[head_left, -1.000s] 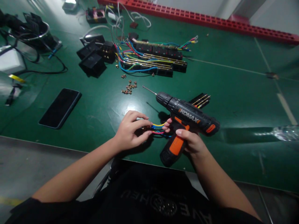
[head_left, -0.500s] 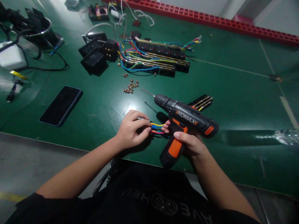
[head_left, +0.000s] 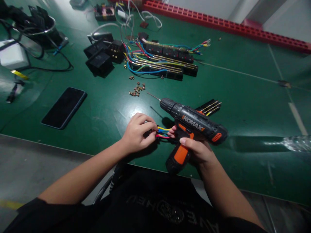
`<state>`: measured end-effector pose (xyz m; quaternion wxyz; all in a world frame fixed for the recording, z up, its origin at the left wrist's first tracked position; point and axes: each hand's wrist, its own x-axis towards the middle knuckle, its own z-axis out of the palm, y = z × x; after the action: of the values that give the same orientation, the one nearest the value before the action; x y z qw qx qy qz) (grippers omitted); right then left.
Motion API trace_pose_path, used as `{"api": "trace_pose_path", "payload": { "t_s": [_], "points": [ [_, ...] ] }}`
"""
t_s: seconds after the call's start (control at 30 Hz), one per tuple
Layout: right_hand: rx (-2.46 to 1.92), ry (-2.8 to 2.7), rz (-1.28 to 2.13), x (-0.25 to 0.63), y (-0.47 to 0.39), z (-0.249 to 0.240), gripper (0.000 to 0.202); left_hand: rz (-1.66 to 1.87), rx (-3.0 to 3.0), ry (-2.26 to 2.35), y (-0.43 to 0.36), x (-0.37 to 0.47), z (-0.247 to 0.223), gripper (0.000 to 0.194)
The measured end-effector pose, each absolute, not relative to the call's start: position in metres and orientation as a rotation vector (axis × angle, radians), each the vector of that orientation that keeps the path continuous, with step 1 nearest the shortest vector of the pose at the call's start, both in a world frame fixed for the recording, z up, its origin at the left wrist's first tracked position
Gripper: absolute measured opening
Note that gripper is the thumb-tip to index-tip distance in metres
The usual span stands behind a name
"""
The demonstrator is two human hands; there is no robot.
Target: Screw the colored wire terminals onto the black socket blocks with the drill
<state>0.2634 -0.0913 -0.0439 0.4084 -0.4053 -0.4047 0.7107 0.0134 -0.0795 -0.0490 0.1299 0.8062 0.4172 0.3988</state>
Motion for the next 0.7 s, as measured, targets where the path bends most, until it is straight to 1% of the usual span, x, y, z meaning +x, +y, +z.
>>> {"api": "trace_pose_path", "payload": {
  "t_s": [0.13,0.23,0.3,0.4,0.47,0.6,0.63,0.7],
  "points": [
    [-1.014,-1.010,1.798,0.265,-0.089,-0.045,0.045,1.173,2.315,1.206,-0.080,0.012,-0.050,0.013],
    [-1.014,-1.029,1.829,0.269,-0.088,-0.043,0.047,1.155,2.295,1.195,-0.080,0.010,-0.051,0.016],
    [-1.011,-1.033,1.848,0.273,-0.088,-0.038,0.048,1.146,2.295,1.181,-0.080,0.010,-0.051,0.017],
    [-1.007,-1.048,1.836,0.282,-0.092,-0.023,0.043,1.145,2.264,1.188,-0.081,0.009,-0.052,0.021],
    [-1.019,-1.104,1.786,0.295,-0.094,-0.010,0.041,1.148,2.222,1.216,-0.081,0.007,-0.052,0.031],
    [-1.091,-1.395,1.604,0.335,-0.093,0.018,0.038,1.092,2.207,1.246,-0.084,-0.004,-0.052,0.063],
    [-1.108,-1.523,1.545,0.344,-0.092,0.026,0.039,1.051,2.215,1.254,-0.086,-0.007,-0.051,0.069],
    [-1.132,-1.753,1.388,0.358,-0.090,0.039,0.043,0.960,2.211,1.276,-0.090,-0.013,-0.050,0.072]
  ]
}}
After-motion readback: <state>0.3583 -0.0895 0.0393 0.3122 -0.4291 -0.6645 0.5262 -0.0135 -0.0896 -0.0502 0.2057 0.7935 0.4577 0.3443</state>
